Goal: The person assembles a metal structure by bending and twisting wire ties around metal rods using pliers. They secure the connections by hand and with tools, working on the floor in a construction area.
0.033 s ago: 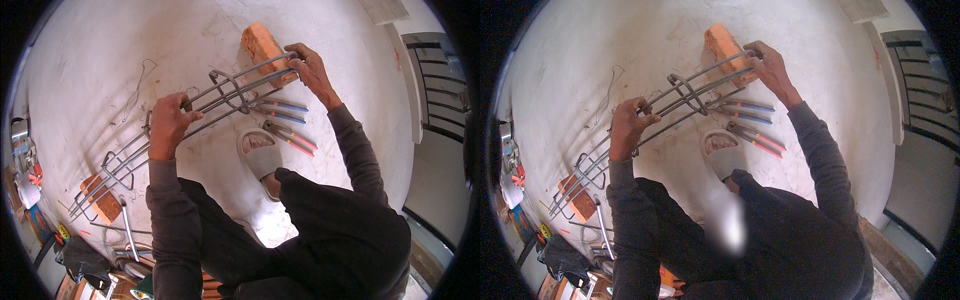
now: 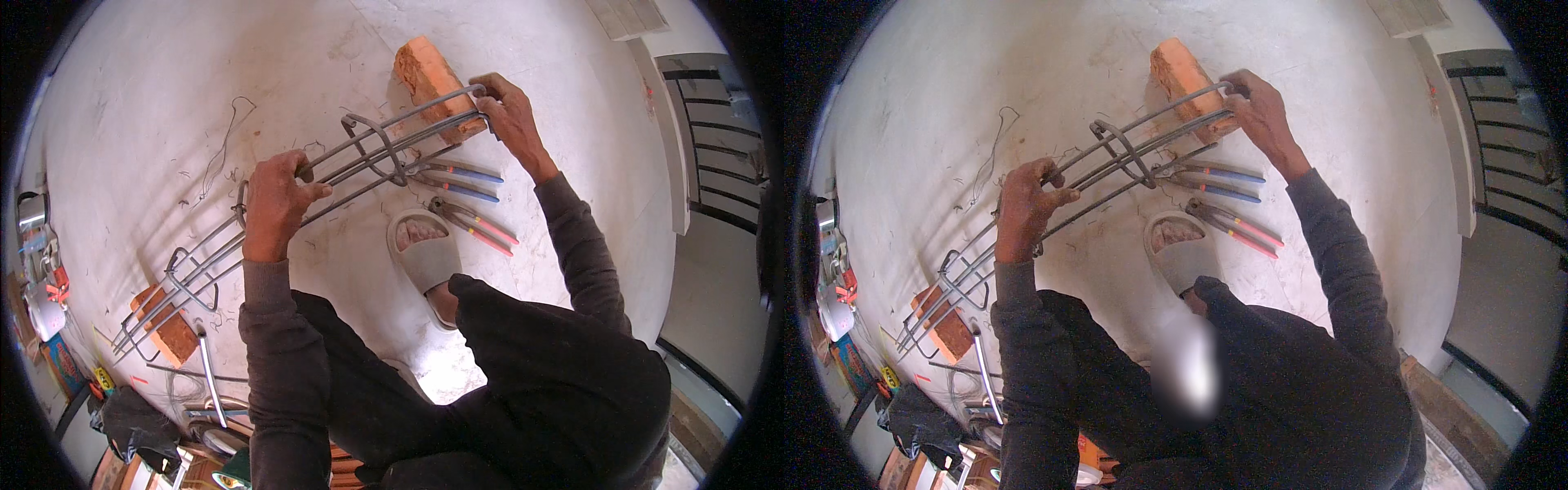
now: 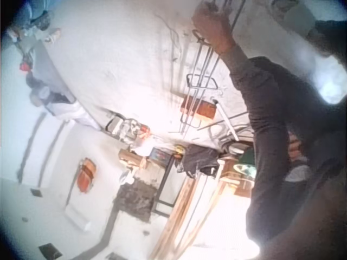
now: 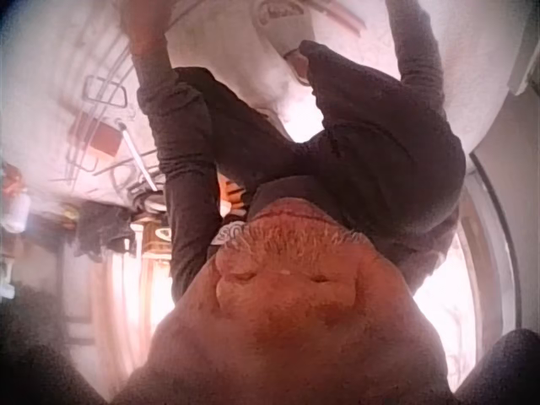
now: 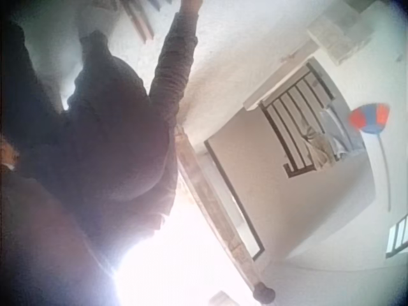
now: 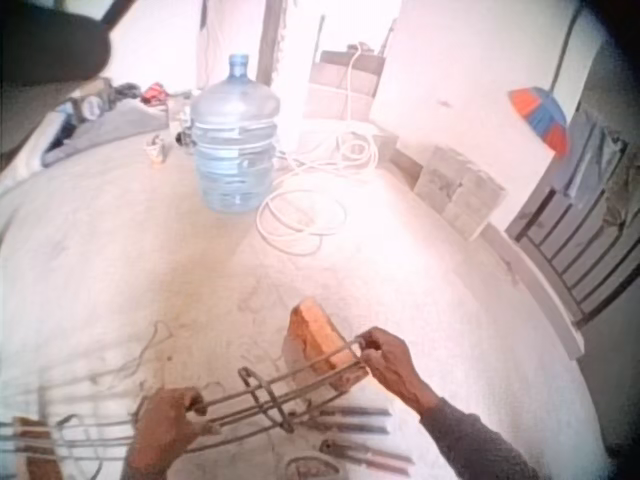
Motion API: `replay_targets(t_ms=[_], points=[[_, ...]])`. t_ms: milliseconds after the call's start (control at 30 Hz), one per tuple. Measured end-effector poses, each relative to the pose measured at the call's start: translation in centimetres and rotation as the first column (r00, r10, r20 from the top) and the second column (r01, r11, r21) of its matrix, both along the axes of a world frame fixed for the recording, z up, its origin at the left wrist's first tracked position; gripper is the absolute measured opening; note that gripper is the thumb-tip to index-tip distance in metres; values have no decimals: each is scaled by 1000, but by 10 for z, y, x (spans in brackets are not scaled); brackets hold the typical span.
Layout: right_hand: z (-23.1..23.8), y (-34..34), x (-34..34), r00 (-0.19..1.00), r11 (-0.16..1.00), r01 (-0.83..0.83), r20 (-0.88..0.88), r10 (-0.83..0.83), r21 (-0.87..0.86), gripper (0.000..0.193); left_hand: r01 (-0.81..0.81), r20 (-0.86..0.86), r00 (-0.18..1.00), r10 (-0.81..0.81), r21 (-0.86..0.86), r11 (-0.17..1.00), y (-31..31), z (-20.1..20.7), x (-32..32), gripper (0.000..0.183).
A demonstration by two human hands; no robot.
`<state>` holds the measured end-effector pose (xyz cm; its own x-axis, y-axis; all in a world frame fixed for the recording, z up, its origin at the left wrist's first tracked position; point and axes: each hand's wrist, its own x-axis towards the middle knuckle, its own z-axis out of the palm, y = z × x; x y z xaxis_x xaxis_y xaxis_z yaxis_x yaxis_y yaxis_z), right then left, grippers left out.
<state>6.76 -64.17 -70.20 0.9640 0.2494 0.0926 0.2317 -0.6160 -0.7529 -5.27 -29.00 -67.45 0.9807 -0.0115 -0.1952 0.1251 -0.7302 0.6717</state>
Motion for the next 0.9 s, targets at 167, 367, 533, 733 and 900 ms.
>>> replay_targets(t_ms=[167, 367, 533, 733, 900], points=[[-12, -21, -17, 958, 996, 64, -277, -78, -61, 25, 61, -151, 988, -35, 169, 984, -3, 2, 3, 27], [-9, -19, -19, 978, 990, 77, -185, -99, -121, 19, 39, -103, 994, -24, 149, 988, -3, 2, 0, 24], [-4, -38, -41, 903, 939, 236, 413, -117, -251, 14, -37, -157, 987, 40, 19, 999, -5, 14, 0, 24], [-22, 25, -94, 875, 890, -220, 323, 361, -400, 28, -54, -112, 992, 55, 7, 999, -2, 26, 5, 25], [-42, 38, -92, 888, 799, -239, 209, 410, -553, 25, -100, -100, 990, 98, -19, 995, -5, 21, -2, 23]])
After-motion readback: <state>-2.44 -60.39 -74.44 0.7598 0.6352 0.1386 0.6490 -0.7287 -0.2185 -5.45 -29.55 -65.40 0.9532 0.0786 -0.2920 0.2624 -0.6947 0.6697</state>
